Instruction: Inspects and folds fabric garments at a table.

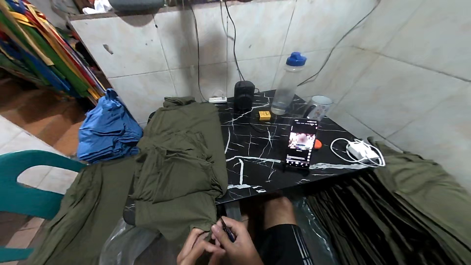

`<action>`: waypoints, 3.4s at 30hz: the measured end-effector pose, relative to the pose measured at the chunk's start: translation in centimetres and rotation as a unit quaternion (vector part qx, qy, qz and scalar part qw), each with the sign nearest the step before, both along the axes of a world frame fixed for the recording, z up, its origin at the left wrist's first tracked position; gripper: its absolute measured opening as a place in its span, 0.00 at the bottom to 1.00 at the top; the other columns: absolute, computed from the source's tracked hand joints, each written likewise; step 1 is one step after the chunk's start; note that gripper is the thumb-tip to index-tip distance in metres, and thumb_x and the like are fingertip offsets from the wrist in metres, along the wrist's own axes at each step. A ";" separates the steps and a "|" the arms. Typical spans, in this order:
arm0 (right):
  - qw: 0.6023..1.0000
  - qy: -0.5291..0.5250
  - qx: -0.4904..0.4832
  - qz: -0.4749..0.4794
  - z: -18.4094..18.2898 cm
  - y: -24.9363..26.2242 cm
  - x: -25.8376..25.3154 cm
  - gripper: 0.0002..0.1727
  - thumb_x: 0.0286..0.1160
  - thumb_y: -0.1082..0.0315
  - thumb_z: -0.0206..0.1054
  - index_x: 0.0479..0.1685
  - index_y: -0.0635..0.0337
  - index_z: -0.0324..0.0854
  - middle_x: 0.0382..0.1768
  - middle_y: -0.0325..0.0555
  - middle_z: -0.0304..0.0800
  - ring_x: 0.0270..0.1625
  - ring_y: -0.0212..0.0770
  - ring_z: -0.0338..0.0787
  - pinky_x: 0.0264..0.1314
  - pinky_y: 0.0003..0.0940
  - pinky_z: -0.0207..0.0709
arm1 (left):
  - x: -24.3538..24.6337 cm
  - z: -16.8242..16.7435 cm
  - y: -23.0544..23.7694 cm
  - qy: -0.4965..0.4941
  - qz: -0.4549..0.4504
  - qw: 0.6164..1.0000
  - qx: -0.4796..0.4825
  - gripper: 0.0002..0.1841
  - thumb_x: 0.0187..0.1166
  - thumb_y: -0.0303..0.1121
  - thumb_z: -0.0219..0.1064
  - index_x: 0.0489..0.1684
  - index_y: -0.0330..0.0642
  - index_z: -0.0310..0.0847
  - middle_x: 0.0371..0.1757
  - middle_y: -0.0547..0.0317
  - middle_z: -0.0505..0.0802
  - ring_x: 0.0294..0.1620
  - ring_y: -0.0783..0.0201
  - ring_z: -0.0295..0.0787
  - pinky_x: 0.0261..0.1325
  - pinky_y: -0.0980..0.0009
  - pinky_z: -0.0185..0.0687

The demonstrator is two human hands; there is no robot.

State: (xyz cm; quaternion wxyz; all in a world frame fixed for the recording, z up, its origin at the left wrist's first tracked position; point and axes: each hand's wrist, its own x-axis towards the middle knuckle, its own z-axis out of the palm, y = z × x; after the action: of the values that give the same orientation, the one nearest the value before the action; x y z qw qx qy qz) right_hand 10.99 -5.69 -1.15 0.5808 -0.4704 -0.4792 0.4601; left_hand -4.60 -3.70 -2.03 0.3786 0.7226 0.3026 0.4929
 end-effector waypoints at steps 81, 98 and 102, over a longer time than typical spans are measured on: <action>0.980 -0.195 -0.032 -0.007 0.1 -0.5 -0.2 0.15 0.86 0.59 0.62 0.43 0.62 0.87 0.34 0.46 0.91 0.37 0.37 0.90 0.46 0.36 0.85 | 1.8 1.4 0.3 -0.109 0.136 0.984 -0.037 0.11 0.71 0.13 0.67 0.43 0.34 0.90 0.45 0.61 0.97 0.41 0.73 0.94 0.46 0.76 0.94; 0.977 -0.210 0.016 -0.012 0.2 -0.4 1.0 0.11 0.79 0.67 0.61 0.36 0.64 0.85 0.29 0.48 0.87 0.33 0.37 0.87 0.39 0.35 0.81 | 0.9 0.9 0.4 0.100 0.031 0.995 0.008 0.21 0.68 0.28 0.77 0.63 0.37 0.90 0.70 0.33 0.82 0.72 0.60 0.82 0.71 0.73 0.83; 0.967 -0.252 0.016 -0.040 0.9 -0.8 1.0 0.08 0.71 0.68 0.66 0.34 0.62 0.88 0.28 0.46 0.89 0.32 0.36 0.87 0.37 0.33 0.80 | 1.0 0.3 0.7 0.122 0.071 0.988 0.054 0.11 0.69 0.33 0.77 0.46 0.38 0.94 0.62 0.36 0.87 0.68 0.67 0.83 0.72 0.79 0.78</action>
State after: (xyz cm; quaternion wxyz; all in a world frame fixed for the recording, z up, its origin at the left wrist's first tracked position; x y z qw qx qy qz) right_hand 12.03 -6.52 -0.29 0.4666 -0.5809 -0.5980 0.2953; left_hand -3.56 -3.02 -1.70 0.2630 0.7737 0.3697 0.4422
